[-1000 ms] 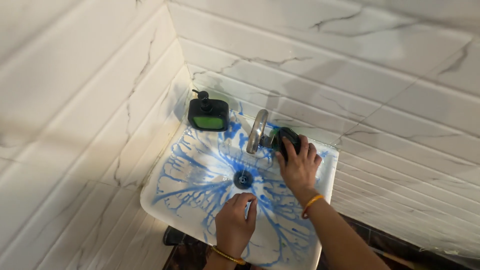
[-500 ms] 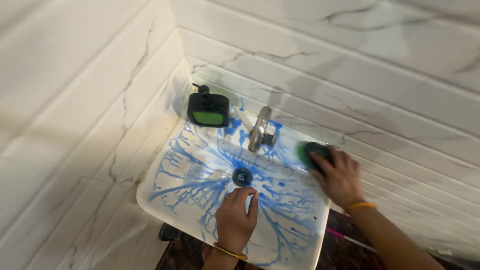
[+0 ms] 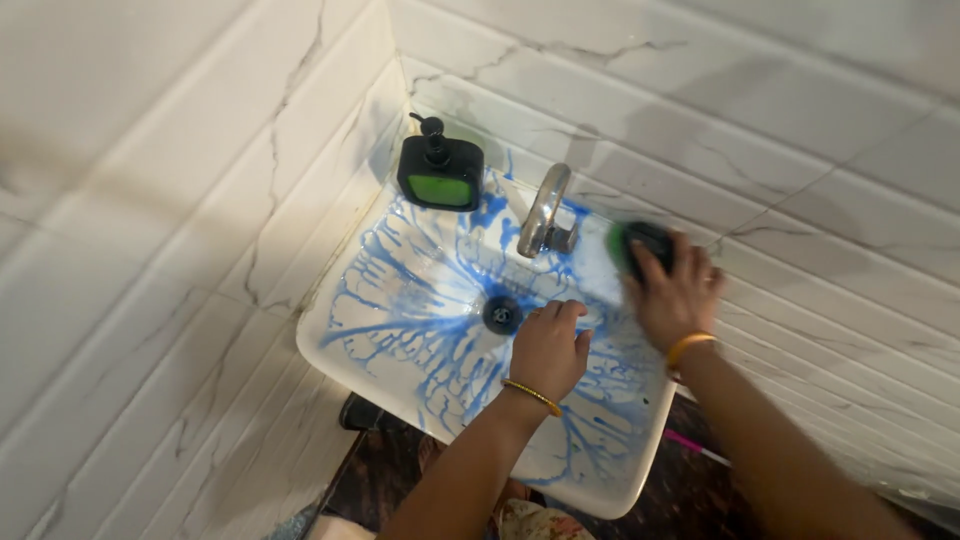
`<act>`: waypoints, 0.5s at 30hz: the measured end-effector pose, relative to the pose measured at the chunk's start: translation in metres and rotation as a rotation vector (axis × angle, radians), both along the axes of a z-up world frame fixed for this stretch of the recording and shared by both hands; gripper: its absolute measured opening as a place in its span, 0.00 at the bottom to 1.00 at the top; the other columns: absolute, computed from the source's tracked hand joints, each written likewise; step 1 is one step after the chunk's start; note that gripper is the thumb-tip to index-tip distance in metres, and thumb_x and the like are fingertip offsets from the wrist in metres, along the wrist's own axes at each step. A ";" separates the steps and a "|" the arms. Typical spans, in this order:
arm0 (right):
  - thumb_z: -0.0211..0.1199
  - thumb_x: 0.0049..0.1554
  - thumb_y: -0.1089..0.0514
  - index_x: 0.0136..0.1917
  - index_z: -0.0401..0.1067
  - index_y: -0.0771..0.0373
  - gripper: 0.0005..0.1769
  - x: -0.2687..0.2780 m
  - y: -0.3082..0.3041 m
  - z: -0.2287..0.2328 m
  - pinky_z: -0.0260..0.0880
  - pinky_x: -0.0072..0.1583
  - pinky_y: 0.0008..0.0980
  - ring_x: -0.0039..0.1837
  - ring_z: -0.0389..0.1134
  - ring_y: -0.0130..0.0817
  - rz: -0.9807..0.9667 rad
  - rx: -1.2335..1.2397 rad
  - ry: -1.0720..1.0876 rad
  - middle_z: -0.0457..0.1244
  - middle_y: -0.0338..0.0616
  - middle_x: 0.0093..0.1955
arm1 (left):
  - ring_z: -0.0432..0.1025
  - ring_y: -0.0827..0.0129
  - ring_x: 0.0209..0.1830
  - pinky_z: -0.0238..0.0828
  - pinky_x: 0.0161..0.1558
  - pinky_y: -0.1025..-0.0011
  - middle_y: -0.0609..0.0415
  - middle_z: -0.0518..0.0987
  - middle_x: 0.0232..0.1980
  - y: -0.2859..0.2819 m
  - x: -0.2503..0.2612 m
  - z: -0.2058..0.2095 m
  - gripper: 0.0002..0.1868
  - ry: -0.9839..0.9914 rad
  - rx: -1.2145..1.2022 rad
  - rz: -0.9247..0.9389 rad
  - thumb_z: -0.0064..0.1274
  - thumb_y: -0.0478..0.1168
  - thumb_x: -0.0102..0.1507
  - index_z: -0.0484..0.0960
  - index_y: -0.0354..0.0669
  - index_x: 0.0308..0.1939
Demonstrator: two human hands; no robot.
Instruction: The person cleans a bathroom sink and the surrounding wall tiles using a green brush and soap, scrubbing the surfaces with the brush and a cloth.
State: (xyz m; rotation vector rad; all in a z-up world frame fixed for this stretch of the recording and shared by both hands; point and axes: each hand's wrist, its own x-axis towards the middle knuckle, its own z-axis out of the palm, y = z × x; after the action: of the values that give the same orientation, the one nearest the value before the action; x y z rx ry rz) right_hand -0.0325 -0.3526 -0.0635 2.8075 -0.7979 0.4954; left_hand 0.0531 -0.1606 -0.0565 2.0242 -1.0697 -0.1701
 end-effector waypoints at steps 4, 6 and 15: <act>0.64 0.55 0.40 0.71 0.69 0.42 0.31 0.011 0.017 -0.010 0.57 0.66 0.58 0.71 0.58 0.53 0.109 0.125 -0.114 0.55 0.49 0.75 | 0.74 0.49 0.49 0.67 0.57 0.54 0.47 0.81 0.48 -0.005 -0.007 -0.013 0.12 -0.069 0.023 0.028 0.58 0.37 0.62 0.78 0.41 0.48; 0.64 0.54 0.39 0.71 0.69 0.41 0.31 -0.012 0.013 -0.005 0.58 0.67 0.59 0.71 0.58 0.53 0.200 0.220 -0.093 0.55 0.50 0.74 | 0.75 0.49 0.51 0.58 0.67 0.46 0.45 0.81 0.48 0.002 -0.011 -0.016 0.13 -0.066 0.051 0.083 0.58 0.37 0.63 0.79 0.41 0.50; 0.62 0.57 0.40 0.74 0.67 0.39 0.32 0.019 0.004 -0.018 0.57 0.68 0.59 0.72 0.57 0.57 0.188 0.175 -0.137 0.54 0.51 0.77 | 0.74 0.49 0.54 0.53 0.69 0.41 0.48 0.81 0.51 0.044 -0.041 -0.016 0.12 -0.060 -0.025 0.166 0.56 0.38 0.63 0.79 0.43 0.50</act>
State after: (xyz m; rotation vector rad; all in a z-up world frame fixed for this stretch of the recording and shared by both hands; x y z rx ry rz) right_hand -0.0135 -0.3484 -0.0815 3.0565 -0.6321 0.6854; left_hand 0.0117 -0.1164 -0.0725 2.0953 -0.9307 -0.0094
